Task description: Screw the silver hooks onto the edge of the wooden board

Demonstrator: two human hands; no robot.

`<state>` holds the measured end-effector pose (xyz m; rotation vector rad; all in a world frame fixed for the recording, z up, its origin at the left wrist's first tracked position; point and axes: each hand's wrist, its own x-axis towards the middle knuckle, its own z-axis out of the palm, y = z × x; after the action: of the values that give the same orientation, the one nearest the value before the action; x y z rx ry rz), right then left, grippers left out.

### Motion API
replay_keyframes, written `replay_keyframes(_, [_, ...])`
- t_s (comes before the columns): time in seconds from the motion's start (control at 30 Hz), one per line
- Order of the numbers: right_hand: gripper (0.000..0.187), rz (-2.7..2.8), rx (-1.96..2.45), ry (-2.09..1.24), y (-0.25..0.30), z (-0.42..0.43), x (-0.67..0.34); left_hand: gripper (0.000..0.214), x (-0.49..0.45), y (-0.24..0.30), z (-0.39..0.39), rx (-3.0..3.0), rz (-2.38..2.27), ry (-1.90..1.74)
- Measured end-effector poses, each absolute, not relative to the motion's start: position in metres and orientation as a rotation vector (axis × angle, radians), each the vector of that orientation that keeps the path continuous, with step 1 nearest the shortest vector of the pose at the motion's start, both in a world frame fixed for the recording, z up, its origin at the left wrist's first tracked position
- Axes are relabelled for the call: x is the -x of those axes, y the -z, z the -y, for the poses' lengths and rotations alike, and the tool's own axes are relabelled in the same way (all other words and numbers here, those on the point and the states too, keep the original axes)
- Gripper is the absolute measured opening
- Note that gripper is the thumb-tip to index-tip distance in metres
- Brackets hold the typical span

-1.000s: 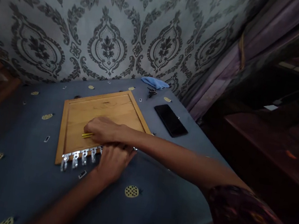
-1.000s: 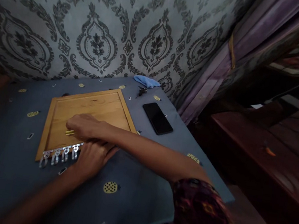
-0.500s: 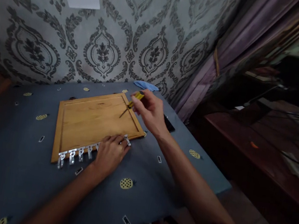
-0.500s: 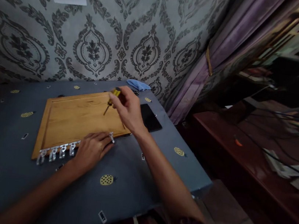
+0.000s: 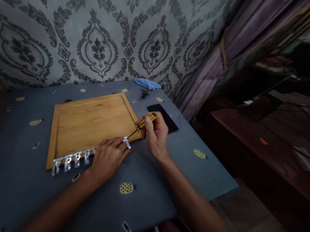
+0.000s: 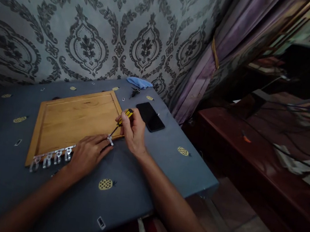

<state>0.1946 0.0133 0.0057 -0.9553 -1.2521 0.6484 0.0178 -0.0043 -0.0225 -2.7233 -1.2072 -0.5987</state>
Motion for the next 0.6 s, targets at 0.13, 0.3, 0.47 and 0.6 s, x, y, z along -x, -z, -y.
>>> replay_keyframes(0.13, [0.042, 1.281, 0.974, -0.668, -0.0057, -0.0123, -0.1944, 0.016, -0.0179, 0.0231, 0.0041, 2.736, 1.206, 0.613])
replay_keyframes(0.3, [0.038, 1.287, 0.933, -0.688, -0.0041, -0.0131, -0.1942, 0.017, -0.0185, 0.0215, 0.0046, 2.737, 1.224, 0.601])
replay_keyframes(0.47, [0.038, 1.301, 0.965, -0.701, -0.0023, -0.0137, -0.1943, 0.018, -0.0184, 0.0214, 0.0048, 2.754, 1.25, 0.589])
replay_keyframes(0.6, [0.038, 1.303, 0.963, -0.711, -0.002, -0.014, -0.1938, 0.017, -0.0187, 0.0213, 0.005, 2.746, 1.238, 0.585])
